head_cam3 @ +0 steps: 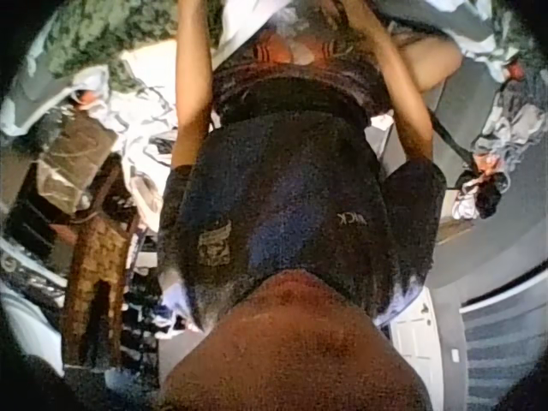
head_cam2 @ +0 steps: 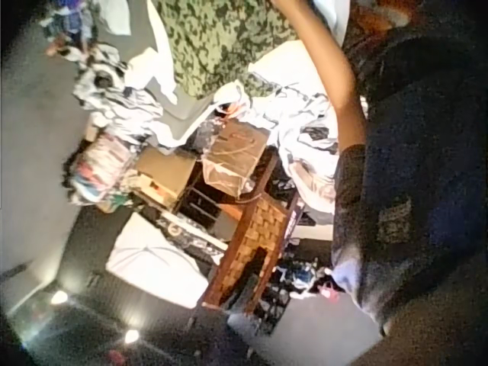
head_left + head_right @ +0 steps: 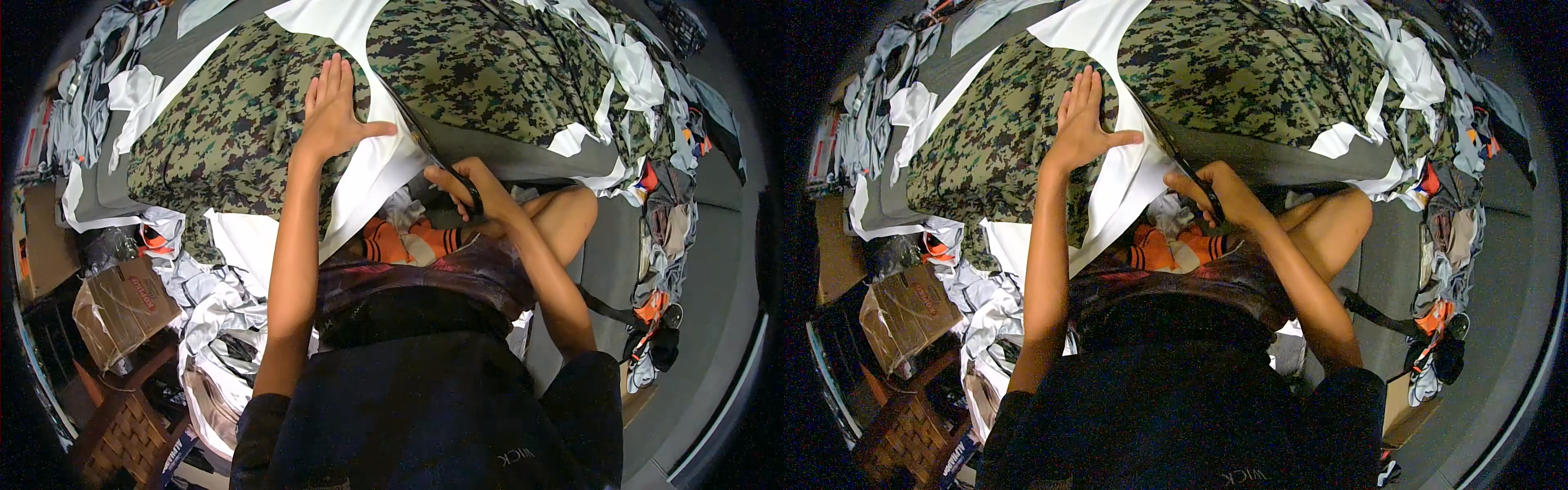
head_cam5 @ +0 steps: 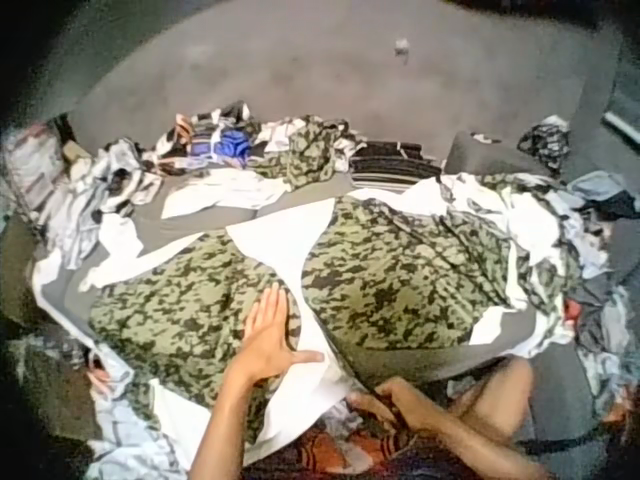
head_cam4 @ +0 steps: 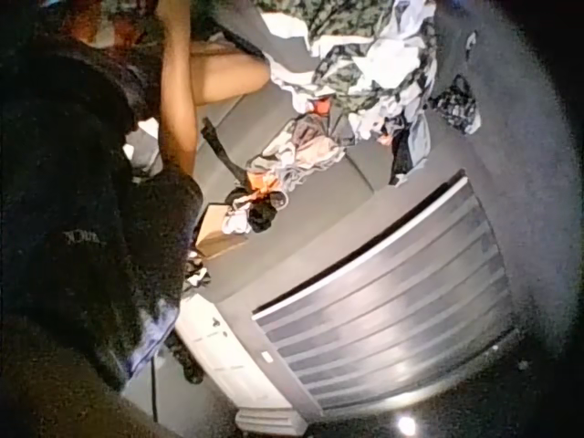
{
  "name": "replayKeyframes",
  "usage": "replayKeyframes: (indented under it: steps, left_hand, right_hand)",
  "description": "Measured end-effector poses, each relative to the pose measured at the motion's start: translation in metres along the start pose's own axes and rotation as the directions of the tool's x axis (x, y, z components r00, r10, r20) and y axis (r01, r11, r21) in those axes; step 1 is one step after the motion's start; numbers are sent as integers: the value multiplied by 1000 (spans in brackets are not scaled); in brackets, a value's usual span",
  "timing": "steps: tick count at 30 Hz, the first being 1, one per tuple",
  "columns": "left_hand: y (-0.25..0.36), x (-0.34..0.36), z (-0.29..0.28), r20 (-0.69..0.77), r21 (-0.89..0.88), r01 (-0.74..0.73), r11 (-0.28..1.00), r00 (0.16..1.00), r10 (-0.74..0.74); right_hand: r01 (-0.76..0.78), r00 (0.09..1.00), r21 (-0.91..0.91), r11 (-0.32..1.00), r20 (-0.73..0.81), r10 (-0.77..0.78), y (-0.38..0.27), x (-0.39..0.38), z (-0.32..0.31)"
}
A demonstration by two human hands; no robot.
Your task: Cutting shapes out of camouflage patterned fabric using a pair of scissors.
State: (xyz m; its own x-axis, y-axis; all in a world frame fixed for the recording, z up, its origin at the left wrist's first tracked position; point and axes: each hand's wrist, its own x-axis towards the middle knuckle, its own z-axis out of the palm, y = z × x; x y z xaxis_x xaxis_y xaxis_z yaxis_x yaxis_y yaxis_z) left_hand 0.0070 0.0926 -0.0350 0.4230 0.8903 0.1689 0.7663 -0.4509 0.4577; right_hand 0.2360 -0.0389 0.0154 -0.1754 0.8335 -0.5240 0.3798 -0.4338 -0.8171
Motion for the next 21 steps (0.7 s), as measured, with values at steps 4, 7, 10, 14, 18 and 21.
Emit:
replayKeyframes:
  steps: [4, 7, 10, 14, 18, 21]
  left_hand:
    - [-1, 0, 1, -1, -2, 2, 1000, 1000, -2]
    - [0, 0, 1, -3, -15, 5, 1000, 1000, -5]
    - [1, 0, 1, -4, -11, 6, 1000, 1000, -6]
    - [2, -2, -1, -9, 10, -2, 1000, 1000, 2]
    - [-1, -16, -8, -60, -102, -4, 995, 998, -2]
    - [6, -54, -27, -106, -172, 15, 985, 994, -34]
  right_hand:
    - [16, 1000, 16, 1000, 14, -16, 0, -1, 0]
    - [-6, 1000, 13, 1000, -15, 6, -5, -5, 1]
    - [-26, 1000, 12, 1000, -16, 27, -12, -10, 2]
    - [-64, 998, 8, 998, 3, 64, -17, -19, 2]
    - [42, 989, -72, 997, -136, -51, 2, -38, -3]
    - [143, 886, -172, 975, -417, -204, 20, -51, -13]
